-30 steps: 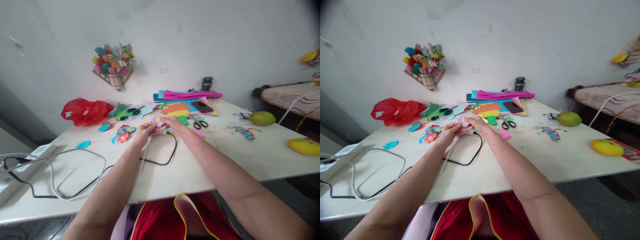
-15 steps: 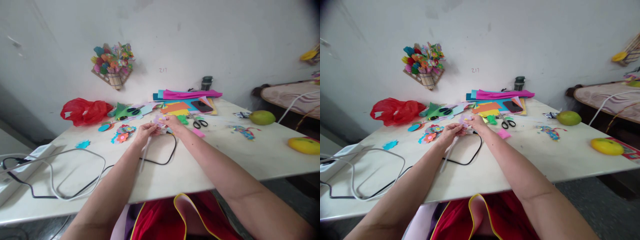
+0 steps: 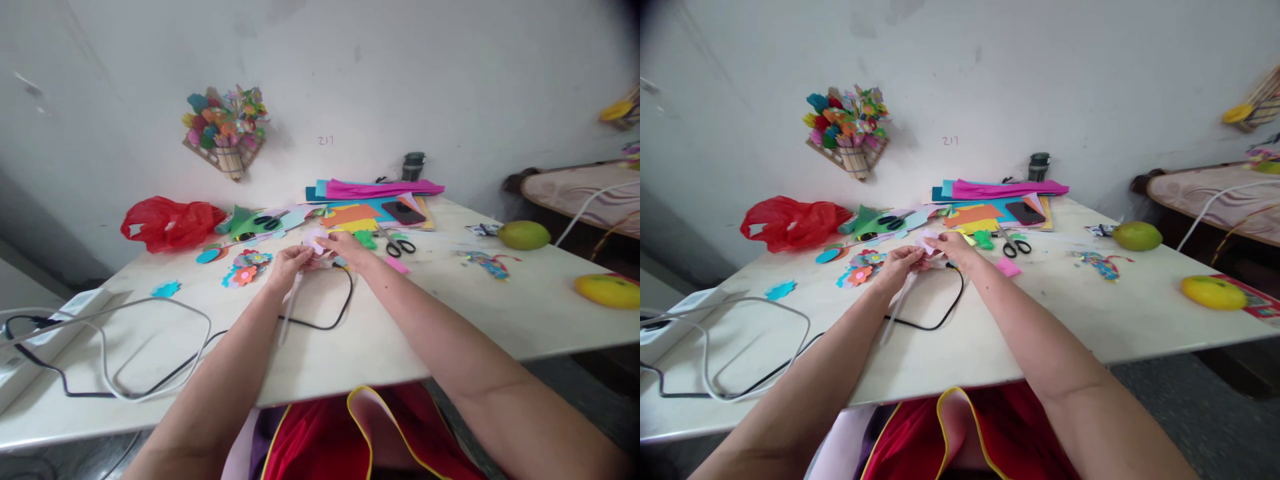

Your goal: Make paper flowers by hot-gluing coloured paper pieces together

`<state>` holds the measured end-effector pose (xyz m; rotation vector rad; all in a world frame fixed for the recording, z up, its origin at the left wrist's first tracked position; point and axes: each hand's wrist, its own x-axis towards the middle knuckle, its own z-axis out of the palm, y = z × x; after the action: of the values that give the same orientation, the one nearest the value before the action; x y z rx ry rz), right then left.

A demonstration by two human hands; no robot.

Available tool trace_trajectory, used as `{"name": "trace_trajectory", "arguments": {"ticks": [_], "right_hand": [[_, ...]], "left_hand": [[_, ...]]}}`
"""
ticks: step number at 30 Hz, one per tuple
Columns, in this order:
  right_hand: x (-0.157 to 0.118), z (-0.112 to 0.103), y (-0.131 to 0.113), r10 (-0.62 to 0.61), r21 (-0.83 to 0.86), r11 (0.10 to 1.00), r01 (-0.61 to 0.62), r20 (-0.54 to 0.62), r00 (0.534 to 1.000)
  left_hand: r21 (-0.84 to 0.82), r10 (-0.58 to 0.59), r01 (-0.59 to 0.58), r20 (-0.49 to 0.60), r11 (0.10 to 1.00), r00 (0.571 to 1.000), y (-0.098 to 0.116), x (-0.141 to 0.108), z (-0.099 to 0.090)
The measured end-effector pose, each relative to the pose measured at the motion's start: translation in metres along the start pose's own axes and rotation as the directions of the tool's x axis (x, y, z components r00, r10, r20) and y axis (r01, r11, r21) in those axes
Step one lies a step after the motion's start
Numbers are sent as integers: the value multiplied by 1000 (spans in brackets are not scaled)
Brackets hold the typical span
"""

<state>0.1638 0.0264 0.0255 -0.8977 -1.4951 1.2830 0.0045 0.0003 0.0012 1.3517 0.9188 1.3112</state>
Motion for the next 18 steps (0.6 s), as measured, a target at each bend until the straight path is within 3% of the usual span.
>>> {"name": "trace_trajectory", "arguments": {"ticks": [9, 13, 18], "right_hand": [[-5, -3, -6, 5, 133, 991, -10, 41, 999], [1, -7, -2, 14, 148, 989, 3, -113, 993], [8, -13, 3, -37, 119, 990, 77, -313, 949]], "left_hand": [[-21, 13, -14, -9, 1000, 1000, 2, 0, 2], [-22, 9, -11, -52, 1000, 999, 1, 1, 1], [-33, 3, -5, -76, 999, 997, 0, 2, -1]]}}
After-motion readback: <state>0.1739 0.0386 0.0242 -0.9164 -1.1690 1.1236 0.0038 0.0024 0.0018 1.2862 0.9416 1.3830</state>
